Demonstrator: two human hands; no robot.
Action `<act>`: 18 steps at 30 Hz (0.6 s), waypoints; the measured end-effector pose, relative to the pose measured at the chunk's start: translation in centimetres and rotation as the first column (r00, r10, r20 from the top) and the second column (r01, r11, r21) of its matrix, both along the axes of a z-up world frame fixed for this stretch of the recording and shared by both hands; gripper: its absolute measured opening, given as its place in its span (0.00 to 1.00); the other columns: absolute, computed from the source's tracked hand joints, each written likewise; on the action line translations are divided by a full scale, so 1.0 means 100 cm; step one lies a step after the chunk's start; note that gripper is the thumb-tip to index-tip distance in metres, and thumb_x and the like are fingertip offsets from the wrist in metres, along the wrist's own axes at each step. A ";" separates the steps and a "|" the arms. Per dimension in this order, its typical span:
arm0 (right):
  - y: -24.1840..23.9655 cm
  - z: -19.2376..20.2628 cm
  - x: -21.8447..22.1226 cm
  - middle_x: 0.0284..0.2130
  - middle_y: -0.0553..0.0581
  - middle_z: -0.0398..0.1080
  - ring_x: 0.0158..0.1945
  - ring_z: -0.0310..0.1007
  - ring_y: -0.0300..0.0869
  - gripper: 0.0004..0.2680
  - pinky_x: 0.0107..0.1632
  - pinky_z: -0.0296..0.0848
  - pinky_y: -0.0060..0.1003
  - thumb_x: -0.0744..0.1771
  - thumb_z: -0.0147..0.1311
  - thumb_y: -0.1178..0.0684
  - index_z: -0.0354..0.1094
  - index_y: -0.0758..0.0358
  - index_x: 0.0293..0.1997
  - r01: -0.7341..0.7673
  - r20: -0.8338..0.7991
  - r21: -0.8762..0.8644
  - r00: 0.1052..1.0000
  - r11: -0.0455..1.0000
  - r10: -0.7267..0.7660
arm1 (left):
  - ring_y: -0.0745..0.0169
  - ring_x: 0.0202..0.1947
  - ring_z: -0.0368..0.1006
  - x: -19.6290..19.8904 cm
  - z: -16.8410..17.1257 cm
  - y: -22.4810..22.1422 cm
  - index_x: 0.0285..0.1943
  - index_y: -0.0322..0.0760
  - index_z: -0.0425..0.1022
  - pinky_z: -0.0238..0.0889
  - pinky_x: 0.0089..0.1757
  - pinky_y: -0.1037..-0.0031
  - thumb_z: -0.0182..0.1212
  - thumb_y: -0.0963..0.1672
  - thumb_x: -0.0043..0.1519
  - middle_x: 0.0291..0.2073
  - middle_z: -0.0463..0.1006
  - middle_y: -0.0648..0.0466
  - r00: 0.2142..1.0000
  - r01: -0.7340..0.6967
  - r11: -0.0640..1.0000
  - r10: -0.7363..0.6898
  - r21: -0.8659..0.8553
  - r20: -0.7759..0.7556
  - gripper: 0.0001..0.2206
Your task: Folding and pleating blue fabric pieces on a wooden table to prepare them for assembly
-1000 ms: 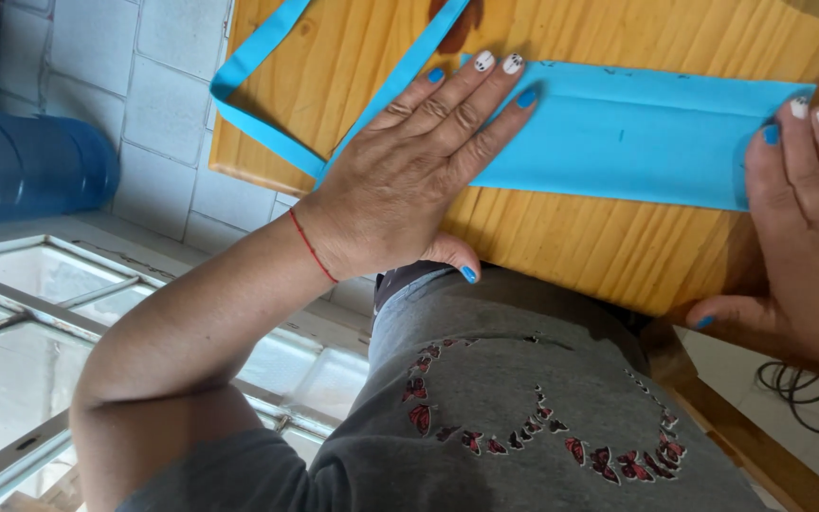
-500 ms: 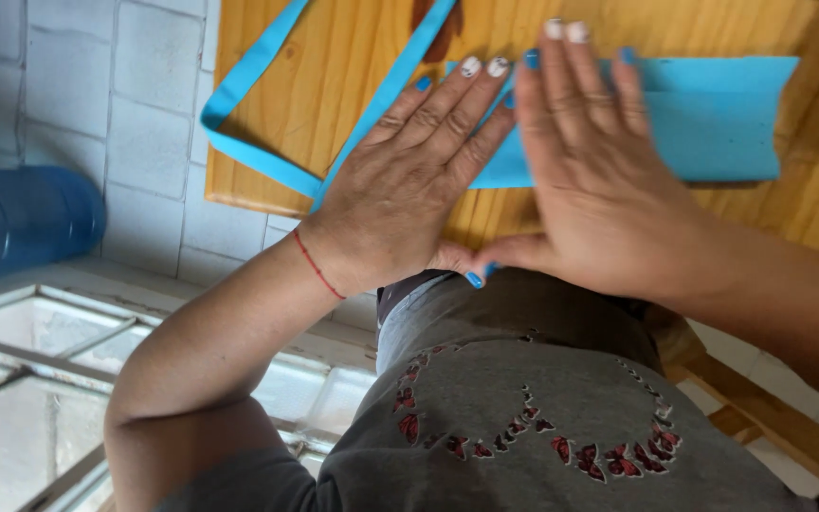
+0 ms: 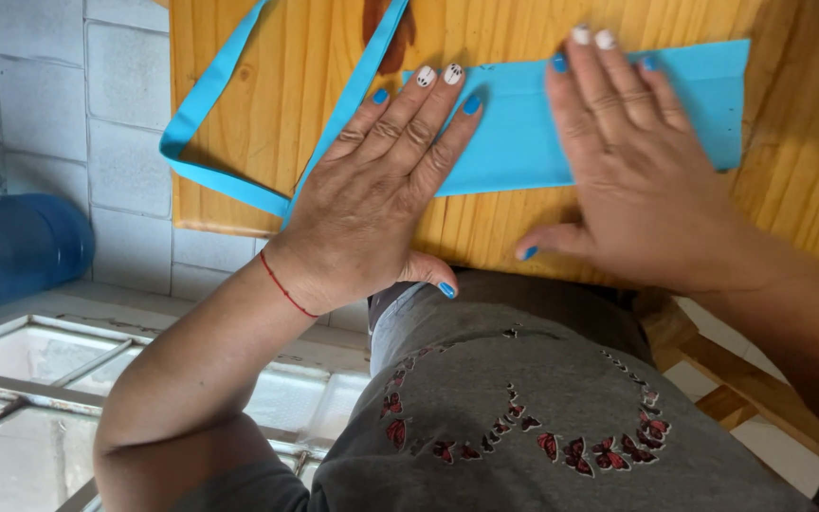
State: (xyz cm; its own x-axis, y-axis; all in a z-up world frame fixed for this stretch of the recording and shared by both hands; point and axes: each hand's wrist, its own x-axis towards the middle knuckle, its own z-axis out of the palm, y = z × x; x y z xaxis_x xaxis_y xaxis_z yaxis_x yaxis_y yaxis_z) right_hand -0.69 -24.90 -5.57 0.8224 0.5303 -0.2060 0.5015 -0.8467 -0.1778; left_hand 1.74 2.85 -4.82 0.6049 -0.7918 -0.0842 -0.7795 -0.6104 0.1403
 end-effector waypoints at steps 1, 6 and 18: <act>-0.006 0.001 -0.001 0.77 0.71 0.25 0.81 0.25 0.60 0.49 0.77 0.30 0.59 0.60 0.25 0.12 0.25 0.70 0.79 0.032 0.009 0.031 0.999 0.999 -0.032 | 0.47 0.80 0.36 0.001 0.001 0.000 0.84 0.34 0.44 0.30 0.73 0.59 0.65 0.73 0.38 0.80 0.39 0.44 1.000 0.000 1.000 0.000 -0.004 -0.013 0.70; -0.028 0.014 -0.004 0.76 0.78 0.31 0.80 0.30 0.67 0.50 0.76 0.32 0.63 0.61 0.20 0.14 0.30 0.78 0.78 0.080 0.021 0.050 0.996 0.996 -0.082 | 0.46 0.80 0.35 0.003 0.002 -0.001 0.84 0.34 0.44 0.30 0.73 0.58 0.62 0.74 0.41 0.80 0.38 0.43 1.000 -0.001 1.000 0.000 -0.007 -0.026 0.69; -0.054 0.009 -0.014 0.75 0.88 0.45 0.78 0.44 0.75 0.50 0.69 0.52 0.78 0.61 0.35 0.19 0.47 0.90 0.77 0.022 0.236 0.000 0.972 1.000 -0.021 | 0.46 0.81 0.32 -0.004 0.003 0.003 0.84 0.37 0.42 0.25 0.73 0.54 0.63 0.73 0.41 0.80 0.35 0.44 0.995 -0.039 0.999 0.038 -0.010 -0.091 0.67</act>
State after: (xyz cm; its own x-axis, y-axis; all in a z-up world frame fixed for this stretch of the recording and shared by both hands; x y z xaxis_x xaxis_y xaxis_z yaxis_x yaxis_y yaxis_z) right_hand -2.04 -30.29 -4.72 0.8591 0.5118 -0.0065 0.5107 -0.8580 -0.0543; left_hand 1.31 3.12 -4.51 0.6256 -0.7691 -0.1306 -0.7389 -0.6379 0.2170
